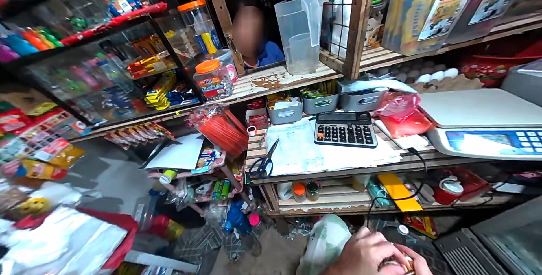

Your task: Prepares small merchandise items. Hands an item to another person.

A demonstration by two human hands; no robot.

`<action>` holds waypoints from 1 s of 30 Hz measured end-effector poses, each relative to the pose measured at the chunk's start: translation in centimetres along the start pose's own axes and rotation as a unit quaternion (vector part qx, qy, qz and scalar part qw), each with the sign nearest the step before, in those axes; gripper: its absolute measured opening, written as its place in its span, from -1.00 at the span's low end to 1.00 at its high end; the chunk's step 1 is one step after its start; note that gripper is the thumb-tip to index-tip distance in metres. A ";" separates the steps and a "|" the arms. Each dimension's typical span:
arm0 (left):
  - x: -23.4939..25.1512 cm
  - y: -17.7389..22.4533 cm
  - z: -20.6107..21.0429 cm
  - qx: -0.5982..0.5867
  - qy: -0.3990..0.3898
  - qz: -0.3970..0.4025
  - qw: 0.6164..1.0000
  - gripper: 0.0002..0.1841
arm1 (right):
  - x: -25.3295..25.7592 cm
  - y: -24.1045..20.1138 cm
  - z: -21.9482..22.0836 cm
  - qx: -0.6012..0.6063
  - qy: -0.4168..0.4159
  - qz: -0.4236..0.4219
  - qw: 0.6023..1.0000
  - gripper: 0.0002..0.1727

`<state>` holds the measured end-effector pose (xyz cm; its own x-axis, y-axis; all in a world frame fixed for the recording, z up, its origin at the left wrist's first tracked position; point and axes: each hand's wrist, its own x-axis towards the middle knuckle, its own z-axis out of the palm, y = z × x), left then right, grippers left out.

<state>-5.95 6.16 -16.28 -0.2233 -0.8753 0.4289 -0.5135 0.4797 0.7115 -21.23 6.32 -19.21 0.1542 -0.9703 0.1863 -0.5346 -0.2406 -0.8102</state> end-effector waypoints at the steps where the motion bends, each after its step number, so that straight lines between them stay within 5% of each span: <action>1: -0.2 0.2 0.4 0.021 -0.014 -0.005 1.000 -0.84 | -0.2 0.1 -0.1 -0.004 -0.001 0.003 1.000 -0.22; 7: -0.6 0.9 1.5 0.056 -0.032 -0.078 0.995 -0.81 | -0.9 0.8 -0.4 -0.015 0.005 0.027 1.000 -0.22; 21: 1.3 0.0 -0.8 -0.212 -0.043 -0.181 0.959 -0.78 | 1.0 1.2 -0.4 0.036 0.015 -0.041 0.998 -0.17; 30: 5.3 2.2 -4.4 -0.136 0.026 -0.107 0.985 -0.79 | 5.5 -2.0 -2.2 0.000 0.103 -0.131 0.986 -0.23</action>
<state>-4.58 2.85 -10.03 -0.0871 -0.9572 0.2760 -0.3026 0.2894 0.9081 -21.16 1.44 -15.38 0.1143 -0.8596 0.4981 -0.4991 -0.4831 -0.7193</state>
